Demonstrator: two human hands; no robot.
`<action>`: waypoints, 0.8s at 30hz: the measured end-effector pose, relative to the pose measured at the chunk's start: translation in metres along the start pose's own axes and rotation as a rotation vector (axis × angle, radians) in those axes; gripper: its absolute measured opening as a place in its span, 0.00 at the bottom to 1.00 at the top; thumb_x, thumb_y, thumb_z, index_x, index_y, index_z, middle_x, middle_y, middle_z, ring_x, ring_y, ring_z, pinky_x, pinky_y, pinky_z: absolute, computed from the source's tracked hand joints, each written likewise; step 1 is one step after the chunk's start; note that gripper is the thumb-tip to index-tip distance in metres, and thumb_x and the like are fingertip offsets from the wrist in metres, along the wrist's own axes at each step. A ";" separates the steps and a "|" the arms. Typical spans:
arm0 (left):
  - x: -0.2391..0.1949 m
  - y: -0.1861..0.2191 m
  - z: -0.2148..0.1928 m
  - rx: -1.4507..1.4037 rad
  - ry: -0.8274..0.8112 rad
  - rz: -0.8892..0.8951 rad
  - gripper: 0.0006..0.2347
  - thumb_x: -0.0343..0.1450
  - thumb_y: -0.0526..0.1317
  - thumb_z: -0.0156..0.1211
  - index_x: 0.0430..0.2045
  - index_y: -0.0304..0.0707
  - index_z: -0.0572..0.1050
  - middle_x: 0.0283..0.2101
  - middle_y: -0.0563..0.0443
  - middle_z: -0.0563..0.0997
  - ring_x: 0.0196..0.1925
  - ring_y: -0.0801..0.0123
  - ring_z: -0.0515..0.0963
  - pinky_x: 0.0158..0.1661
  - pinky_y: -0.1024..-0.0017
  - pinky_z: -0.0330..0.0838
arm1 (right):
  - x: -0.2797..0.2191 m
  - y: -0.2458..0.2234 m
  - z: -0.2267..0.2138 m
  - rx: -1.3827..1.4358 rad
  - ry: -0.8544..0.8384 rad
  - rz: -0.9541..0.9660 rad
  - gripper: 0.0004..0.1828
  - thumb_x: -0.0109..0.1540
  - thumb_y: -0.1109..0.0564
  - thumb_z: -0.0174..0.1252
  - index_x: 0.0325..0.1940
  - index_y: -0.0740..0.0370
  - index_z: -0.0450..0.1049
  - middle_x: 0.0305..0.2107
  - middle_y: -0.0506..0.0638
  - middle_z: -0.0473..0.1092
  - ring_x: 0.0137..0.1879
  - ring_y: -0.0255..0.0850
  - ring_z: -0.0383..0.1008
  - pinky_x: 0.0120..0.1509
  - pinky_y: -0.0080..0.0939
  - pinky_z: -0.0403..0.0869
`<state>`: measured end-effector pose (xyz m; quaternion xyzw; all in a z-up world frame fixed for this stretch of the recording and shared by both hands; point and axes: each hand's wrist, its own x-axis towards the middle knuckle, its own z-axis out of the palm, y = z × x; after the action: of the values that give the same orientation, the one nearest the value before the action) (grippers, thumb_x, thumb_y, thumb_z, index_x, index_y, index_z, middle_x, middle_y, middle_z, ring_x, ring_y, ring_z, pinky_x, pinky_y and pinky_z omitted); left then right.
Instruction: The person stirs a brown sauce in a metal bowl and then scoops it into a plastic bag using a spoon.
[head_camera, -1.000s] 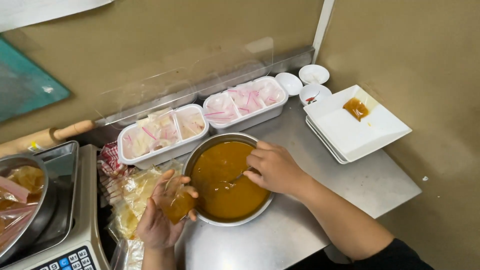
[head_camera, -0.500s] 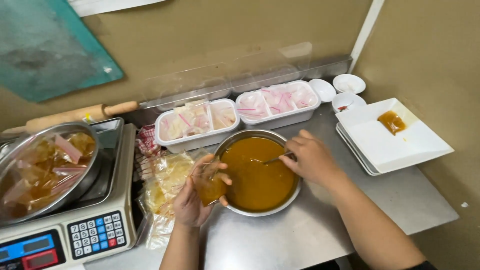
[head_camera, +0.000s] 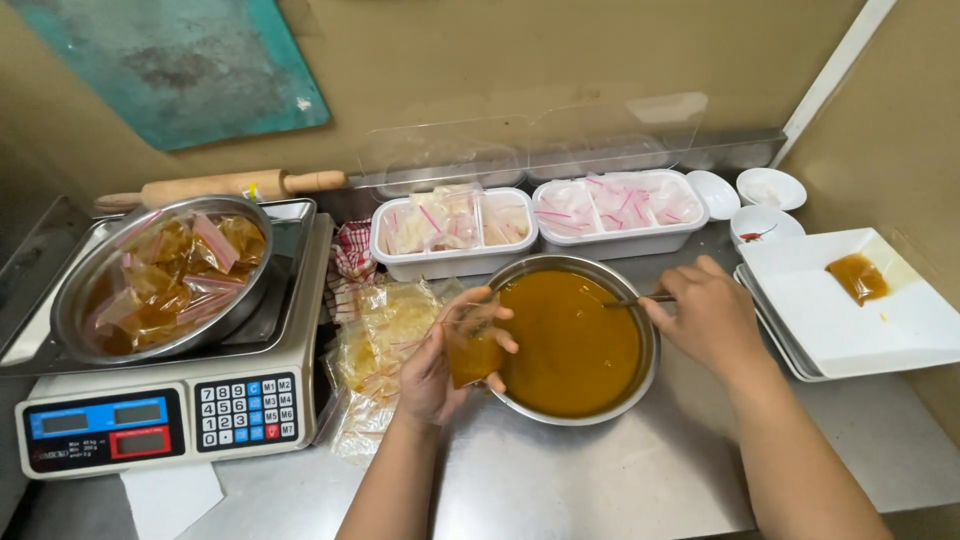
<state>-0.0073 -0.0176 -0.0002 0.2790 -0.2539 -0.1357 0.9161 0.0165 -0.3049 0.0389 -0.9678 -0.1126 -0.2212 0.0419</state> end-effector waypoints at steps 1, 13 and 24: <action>0.000 0.000 0.000 -0.008 -0.003 0.003 0.27 0.65 0.50 0.45 0.54 0.31 0.53 0.48 0.28 0.64 0.43 0.47 0.72 0.24 0.61 0.79 | 0.000 0.000 0.001 -0.012 -0.003 0.005 0.13 0.50 0.44 0.60 0.27 0.55 0.73 0.17 0.46 0.68 0.34 0.38 0.68 0.39 0.31 0.69; -0.002 0.000 0.005 0.037 -0.032 -0.019 0.26 0.65 0.50 0.45 0.54 0.33 0.53 0.49 0.30 0.63 0.44 0.49 0.72 0.27 0.62 0.80 | -0.005 -0.017 -0.001 0.196 -0.056 -0.093 0.10 0.49 0.49 0.61 0.23 0.56 0.72 0.14 0.46 0.66 0.32 0.39 0.67 0.36 0.33 0.70; -0.003 0.004 0.005 0.053 -0.001 0.028 0.25 0.66 0.50 0.46 0.54 0.35 0.54 0.50 0.32 0.64 0.44 0.50 0.73 0.26 0.64 0.80 | -0.006 -0.021 -0.010 0.431 -0.176 -0.227 0.08 0.45 0.54 0.63 0.21 0.59 0.72 0.14 0.49 0.67 0.31 0.41 0.67 0.36 0.35 0.70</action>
<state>-0.0115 -0.0159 0.0042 0.2995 -0.2618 -0.1163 0.9101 0.0023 -0.2865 0.0460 -0.9332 -0.2682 -0.1104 0.2121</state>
